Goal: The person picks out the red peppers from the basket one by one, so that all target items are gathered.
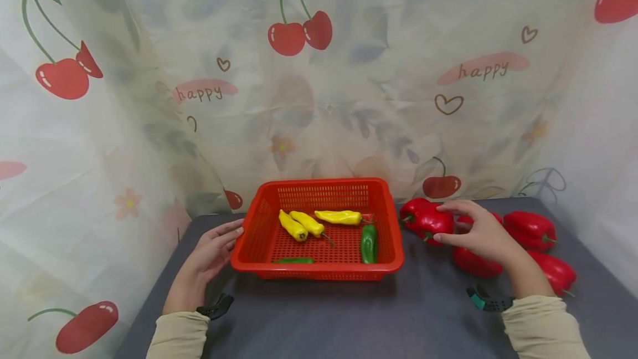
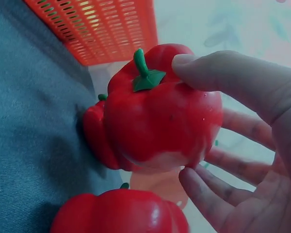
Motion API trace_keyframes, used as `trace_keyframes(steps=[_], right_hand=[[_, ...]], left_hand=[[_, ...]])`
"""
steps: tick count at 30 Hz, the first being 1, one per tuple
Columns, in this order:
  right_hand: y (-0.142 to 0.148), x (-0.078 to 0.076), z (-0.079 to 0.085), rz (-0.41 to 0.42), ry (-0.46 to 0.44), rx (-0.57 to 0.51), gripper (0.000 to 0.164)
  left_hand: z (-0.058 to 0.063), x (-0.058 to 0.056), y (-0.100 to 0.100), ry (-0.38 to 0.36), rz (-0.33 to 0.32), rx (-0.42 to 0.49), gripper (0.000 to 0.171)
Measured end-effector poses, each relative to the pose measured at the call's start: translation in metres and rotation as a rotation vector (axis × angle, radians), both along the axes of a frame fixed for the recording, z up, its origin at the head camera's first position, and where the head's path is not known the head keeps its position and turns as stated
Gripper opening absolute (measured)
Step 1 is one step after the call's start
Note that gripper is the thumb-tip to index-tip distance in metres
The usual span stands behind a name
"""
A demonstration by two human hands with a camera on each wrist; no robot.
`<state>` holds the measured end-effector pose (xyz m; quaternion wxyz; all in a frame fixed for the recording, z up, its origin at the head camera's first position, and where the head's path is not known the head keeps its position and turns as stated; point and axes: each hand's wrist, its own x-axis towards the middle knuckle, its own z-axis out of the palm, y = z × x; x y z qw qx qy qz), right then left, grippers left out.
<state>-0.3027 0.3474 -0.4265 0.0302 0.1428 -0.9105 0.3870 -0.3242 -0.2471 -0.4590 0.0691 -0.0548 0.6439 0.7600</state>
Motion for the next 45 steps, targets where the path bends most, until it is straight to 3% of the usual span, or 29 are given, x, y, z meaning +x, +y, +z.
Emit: trace_keyframes(steps=[17, 30, 45], right_hand=[[0.004, -0.005, -0.01, -0.064, -0.012, 0.077, 0.069], [0.001, -0.007, -0.018, -0.064, 0.011, 0.099, 0.069], [-0.004, -0.004, -0.008, -0.071, 0.03, 0.105, 0.063]], left_hand=[[0.002, 0.001, 0.0, -0.007, -0.001, -0.004, 0.053], [0.001, 0.001, 0.0, -0.002, -0.004, -0.004, 0.053], [0.0, 0.0, -0.001, -0.001, -0.011, 0.005, 0.054]])
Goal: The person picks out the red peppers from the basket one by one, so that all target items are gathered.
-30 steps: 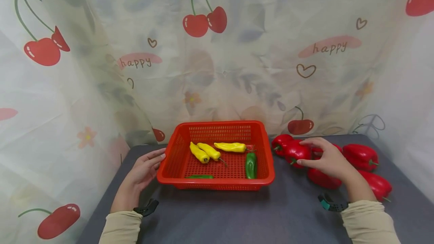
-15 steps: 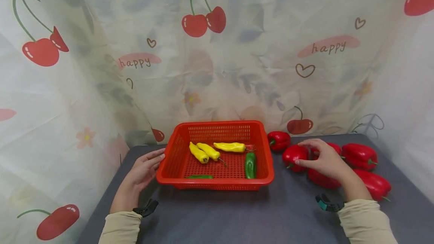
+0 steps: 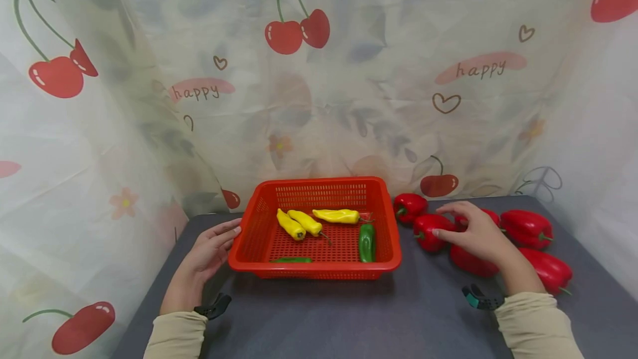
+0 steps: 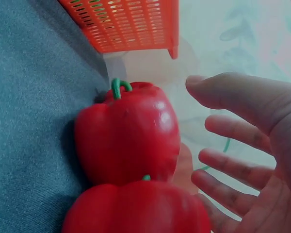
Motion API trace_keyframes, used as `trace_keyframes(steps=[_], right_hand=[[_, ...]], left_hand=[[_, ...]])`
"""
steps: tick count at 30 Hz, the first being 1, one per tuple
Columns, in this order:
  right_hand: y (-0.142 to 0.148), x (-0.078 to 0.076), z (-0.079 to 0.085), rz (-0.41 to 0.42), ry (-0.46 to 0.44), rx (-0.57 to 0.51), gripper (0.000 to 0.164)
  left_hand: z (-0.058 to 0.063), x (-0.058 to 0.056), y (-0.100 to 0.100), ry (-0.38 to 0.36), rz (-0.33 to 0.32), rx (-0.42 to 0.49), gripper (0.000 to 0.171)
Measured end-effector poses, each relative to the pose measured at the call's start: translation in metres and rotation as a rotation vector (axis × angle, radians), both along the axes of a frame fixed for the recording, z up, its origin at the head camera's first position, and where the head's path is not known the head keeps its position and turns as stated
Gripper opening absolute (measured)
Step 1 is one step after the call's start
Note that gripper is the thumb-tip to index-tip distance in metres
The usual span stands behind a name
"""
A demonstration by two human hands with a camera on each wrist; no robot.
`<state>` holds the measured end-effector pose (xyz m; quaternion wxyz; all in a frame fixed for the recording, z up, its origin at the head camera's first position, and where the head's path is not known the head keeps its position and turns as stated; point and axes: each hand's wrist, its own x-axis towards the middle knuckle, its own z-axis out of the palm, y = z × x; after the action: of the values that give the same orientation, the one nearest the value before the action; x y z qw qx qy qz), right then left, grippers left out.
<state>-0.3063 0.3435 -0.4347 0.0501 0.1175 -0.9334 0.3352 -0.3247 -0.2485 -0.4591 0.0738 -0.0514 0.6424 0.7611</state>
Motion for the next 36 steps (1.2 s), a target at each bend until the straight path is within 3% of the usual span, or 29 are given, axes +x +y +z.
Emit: trace_keyframes(steps=[15, 28, 36], right_hand=[[-0.007, 0.008, 0.005, -0.005, 0.036, 0.014, 0.052], [-0.018, 0.005, 0.012, 0.087, 0.074, 0.052, 0.038], [-0.03, 0.011, 0.018, 0.097, 0.065, 0.078, 0.043]], left_hand=[[0.004, -0.004, 0.004, 0.016, -0.028, -0.008, 0.052], [0.007, -0.006, 0.003, -0.022, -0.009, -0.033, 0.052], [0.015, 0.002, -0.007, 0.018, 0.018, -0.19, 0.051]])
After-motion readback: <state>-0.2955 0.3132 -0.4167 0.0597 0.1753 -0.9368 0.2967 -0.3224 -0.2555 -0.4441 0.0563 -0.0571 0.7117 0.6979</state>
